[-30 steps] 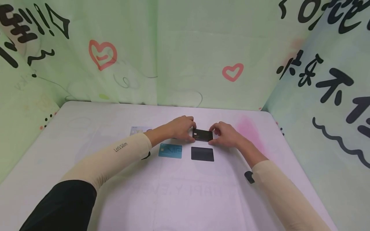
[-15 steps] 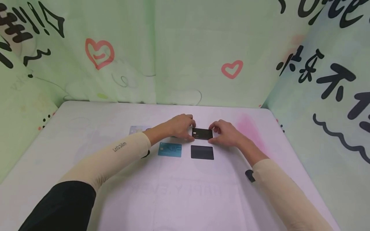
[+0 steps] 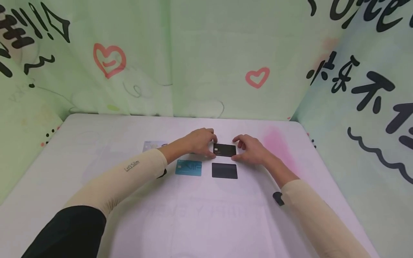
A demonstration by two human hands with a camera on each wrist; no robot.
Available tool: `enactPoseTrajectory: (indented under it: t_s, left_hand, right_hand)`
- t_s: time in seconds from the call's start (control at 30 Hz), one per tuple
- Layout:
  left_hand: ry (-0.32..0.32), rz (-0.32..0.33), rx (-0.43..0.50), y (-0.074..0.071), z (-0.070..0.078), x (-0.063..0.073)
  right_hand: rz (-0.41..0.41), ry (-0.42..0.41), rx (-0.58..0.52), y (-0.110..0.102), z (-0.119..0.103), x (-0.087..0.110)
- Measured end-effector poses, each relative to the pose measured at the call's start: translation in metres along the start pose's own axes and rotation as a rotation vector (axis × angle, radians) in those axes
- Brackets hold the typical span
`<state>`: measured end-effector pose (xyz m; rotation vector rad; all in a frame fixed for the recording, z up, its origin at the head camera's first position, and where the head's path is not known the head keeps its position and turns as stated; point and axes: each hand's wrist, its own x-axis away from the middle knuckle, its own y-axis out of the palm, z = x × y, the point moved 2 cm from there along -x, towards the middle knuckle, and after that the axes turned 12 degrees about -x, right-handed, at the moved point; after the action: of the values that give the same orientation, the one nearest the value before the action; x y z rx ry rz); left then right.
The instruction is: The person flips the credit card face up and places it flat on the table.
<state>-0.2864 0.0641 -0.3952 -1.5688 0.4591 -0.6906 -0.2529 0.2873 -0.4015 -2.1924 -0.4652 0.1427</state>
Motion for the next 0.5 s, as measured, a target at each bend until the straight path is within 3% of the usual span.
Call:
enactPoseTrajectory:
  t_s: [0.5]
  left_hand:
    - [0.019, 0.008, -0.009, 0.0022, -0.0001, 0.0049]
  right_hand:
    - [-0.014, 0.01, -0.004, -0.0007, -0.0048, 0.0082]
